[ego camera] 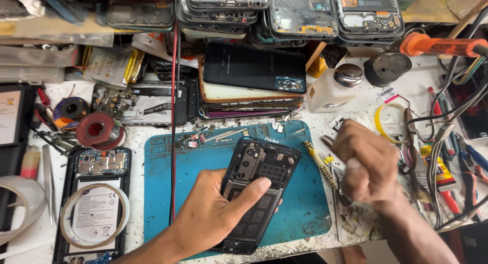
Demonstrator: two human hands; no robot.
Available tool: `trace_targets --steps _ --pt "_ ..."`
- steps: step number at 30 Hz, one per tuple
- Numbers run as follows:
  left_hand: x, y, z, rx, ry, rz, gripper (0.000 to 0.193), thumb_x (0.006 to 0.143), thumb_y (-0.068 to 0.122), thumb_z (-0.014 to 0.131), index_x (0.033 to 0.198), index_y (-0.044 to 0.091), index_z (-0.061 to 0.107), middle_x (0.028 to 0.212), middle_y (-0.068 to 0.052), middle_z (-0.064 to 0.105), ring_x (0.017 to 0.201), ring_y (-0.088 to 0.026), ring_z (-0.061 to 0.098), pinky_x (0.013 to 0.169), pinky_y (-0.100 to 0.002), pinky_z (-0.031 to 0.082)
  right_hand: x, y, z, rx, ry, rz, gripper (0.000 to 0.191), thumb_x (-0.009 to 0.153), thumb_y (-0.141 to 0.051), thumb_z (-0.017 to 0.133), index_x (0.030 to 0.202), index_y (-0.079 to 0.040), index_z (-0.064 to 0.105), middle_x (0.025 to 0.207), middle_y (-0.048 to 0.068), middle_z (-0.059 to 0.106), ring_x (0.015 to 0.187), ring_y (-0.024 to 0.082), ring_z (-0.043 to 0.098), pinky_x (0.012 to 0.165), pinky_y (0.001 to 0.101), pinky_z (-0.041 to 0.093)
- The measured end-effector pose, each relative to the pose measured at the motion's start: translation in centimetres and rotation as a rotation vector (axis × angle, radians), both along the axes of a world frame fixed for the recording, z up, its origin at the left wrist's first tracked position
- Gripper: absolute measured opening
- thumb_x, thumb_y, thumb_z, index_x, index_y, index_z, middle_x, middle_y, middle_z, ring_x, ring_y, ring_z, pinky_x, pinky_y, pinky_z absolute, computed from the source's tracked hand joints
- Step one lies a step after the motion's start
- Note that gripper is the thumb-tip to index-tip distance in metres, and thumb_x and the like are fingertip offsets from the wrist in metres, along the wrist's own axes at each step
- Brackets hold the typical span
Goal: The person repairs a disassembled smartphone on a blue work mat, using a soldering iron to heat and remove a small component from the phone's motherboard while steadying the board with the other hand. They then lift the phone frame and press and fit parts of the housing together by hand.
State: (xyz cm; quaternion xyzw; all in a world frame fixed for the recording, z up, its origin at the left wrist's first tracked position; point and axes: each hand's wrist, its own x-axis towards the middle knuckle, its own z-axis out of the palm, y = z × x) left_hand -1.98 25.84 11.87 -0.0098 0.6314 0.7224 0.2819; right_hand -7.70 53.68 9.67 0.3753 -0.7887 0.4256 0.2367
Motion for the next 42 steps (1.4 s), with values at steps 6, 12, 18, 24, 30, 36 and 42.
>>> trace_targets --steps 6,12,18,24,30,36,42 --pt "-0.2 -0.7 0.5 0.089 -0.001 -0.026 0.034 0.096 0.03 0.066 0.102 -0.002 0.077 0.081 -0.007 0.079 0.066 -0.008 0.07 0.056 -0.027 0.059 -1.5 2.4 3.9 0.761 -0.274 -0.549 0.036 0.094 -0.03 0.077 0.076 0.0 0.07 0.068 0.016 0.065 0.063 0.034 0.063 0.06 0.0443 0.049" --pt "0.5 -0.4 -0.3 0.048 -0.009 -0.045 0.033 0.095 0.028 0.067 0.102 -0.002 0.077 0.079 -0.007 0.078 0.063 -0.007 0.069 0.054 -0.027 0.057 0.6 -0.4 4.0 0.171 -0.367 -0.204 0.016 0.091 -0.012 0.074 0.105 -0.005 0.077 0.099 0.006 0.08 0.088 0.016 0.078 0.081 0.0317 0.061" --pt "1.3 -0.5 -1.0 -0.111 0.055 -0.033 0.029 0.092 0.026 0.072 0.097 -0.001 0.08 0.074 -0.003 0.078 0.064 -0.005 0.068 0.054 -0.025 0.056 3.0 -2.5 1.1 -0.042 -0.575 0.078 0.013 0.089 -0.005 0.072 0.1 0.001 0.075 0.096 0.01 0.079 0.086 0.019 0.076 0.078 0.03 0.058" --pt "1.4 -1.2 -1.4 -0.21 0.139 -0.108 0.03 0.092 0.03 0.073 0.096 0.001 0.08 0.07 0.0 0.075 0.062 -0.002 0.061 0.052 -0.025 0.052 3.4 -3.2 -0.9 -0.203 -0.713 0.106 0.011 0.088 -0.003 0.072 0.079 0.001 0.07 0.08 0.011 0.076 0.071 0.015 0.068 0.066 0.0284 0.054" --pt "1.7 -1.2 -1.2 -0.216 0.052 -0.135 0.032 0.091 0.031 0.074 0.094 0.0 0.08 0.07 -0.001 0.073 0.06 -0.004 0.062 0.051 -0.026 0.052 3.0 -3.9 0.9 -0.119 -0.63 0.066 0.01 0.086 -0.006 0.077 0.077 -0.001 0.074 0.075 0.004 0.077 0.065 0.011 0.071 0.059 0.0271 0.056" --pt "1.3 -1.3 -0.9 -0.193 0.023 -0.13 0.035 0.091 0.034 0.071 0.096 0.0 0.079 0.071 0.0 0.075 0.062 -0.004 0.065 0.052 -0.026 0.056 2.0 -2.7 2.0 0.007 -0.688 0.119 0.03 0.077 -0.002 0.076 0.107 -0.002 0.074 0.096 0.007 0.077 0.082 0.014 0.068 0.077 0.0298 0.058" --pt "1.7 -1.3 -1.1 -0.312 0.147 -0.305 0.041 0.093 0.041 0.069 0.089 0.0 0.074 0.063 -0.002 0.069 0.055 -0.006 0.061 0.049 -0.028 0.051 2.9 -4.1 0.9 -0.13 -0.685 0.273 0.045 0.08 -0.002 0.076 0.125 -0.001 0.067 0.109 0.009 0.076 0.101 0.019 0.072 0.084 0.0331 0.059"
